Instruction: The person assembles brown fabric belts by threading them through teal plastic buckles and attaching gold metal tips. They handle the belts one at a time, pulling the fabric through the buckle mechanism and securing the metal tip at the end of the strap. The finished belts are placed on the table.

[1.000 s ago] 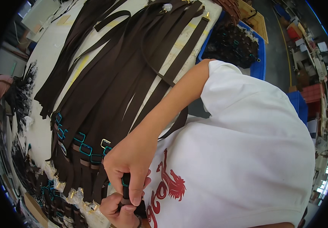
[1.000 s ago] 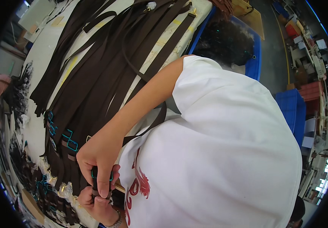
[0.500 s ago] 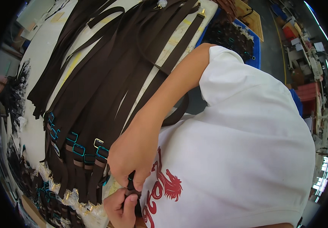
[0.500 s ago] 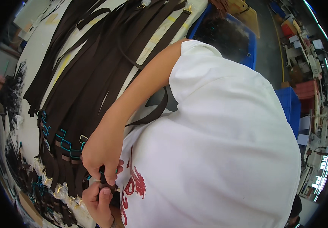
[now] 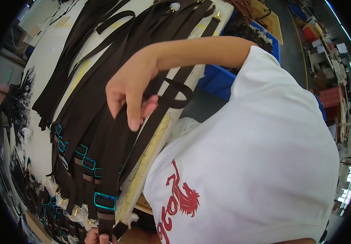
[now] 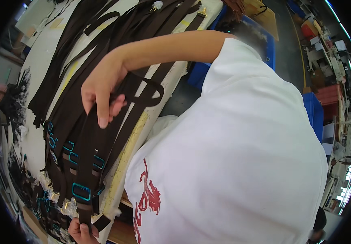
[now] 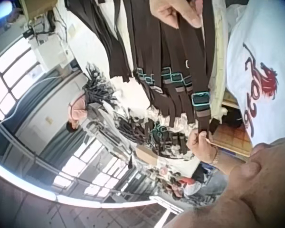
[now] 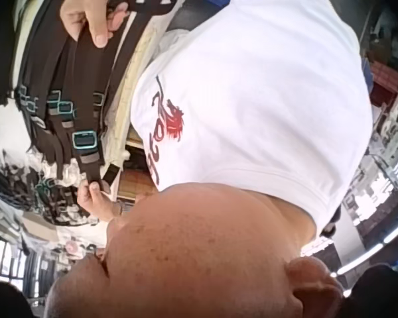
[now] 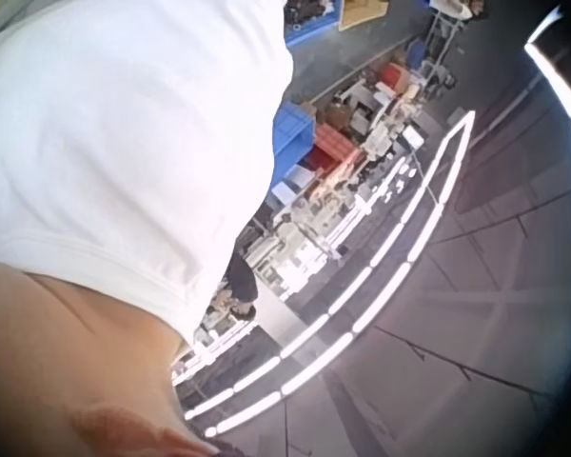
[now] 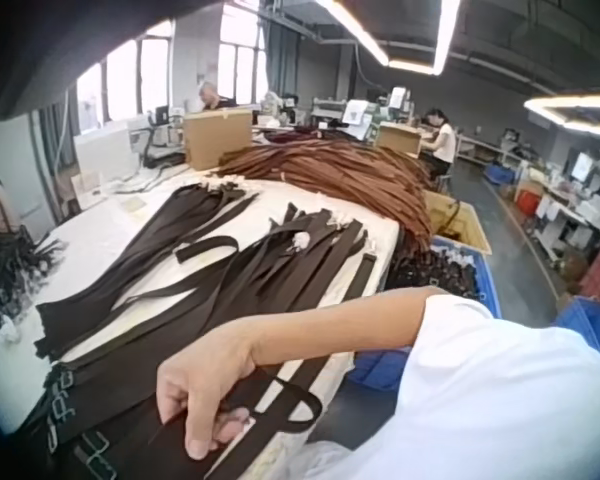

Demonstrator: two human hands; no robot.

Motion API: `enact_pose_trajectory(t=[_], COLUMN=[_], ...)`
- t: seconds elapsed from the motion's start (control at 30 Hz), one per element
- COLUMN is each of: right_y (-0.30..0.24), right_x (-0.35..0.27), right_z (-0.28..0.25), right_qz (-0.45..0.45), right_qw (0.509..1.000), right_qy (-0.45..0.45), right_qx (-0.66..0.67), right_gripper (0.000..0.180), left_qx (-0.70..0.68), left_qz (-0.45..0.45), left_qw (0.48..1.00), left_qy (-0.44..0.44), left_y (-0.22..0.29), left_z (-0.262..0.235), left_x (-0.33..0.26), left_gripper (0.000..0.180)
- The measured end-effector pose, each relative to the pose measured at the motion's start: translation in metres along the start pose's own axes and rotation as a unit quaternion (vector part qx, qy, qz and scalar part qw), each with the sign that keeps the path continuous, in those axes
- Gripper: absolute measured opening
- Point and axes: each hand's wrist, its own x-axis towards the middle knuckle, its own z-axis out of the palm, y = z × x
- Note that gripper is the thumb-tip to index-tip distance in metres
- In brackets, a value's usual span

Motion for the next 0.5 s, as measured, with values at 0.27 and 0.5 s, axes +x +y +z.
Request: enact_pose_trajectory(t=[0.27, 0.5], right_y=[0.012, -0.007], right_x=[-0.159, -0.266], right_z=[-0.093, -0.112], right_qz=[0.094, -0.079], right_qw=[0.922, 0.709], right_qy=[0.274, 0.663], right_qx=[-0.258, -0.226], right_gripper=[0.026, 0.051], left_qx=[0.172, 0.379], left_qz=[-0.006, 0.089], left_qw=[0.973, 0.915], left_qy=[0.152, 0.106], left_y=[-0.017, -0.056], left_z=[-0.048, -0.062], left_x=[0.019, 0.051], left_gripper=[0.030, 0.025])
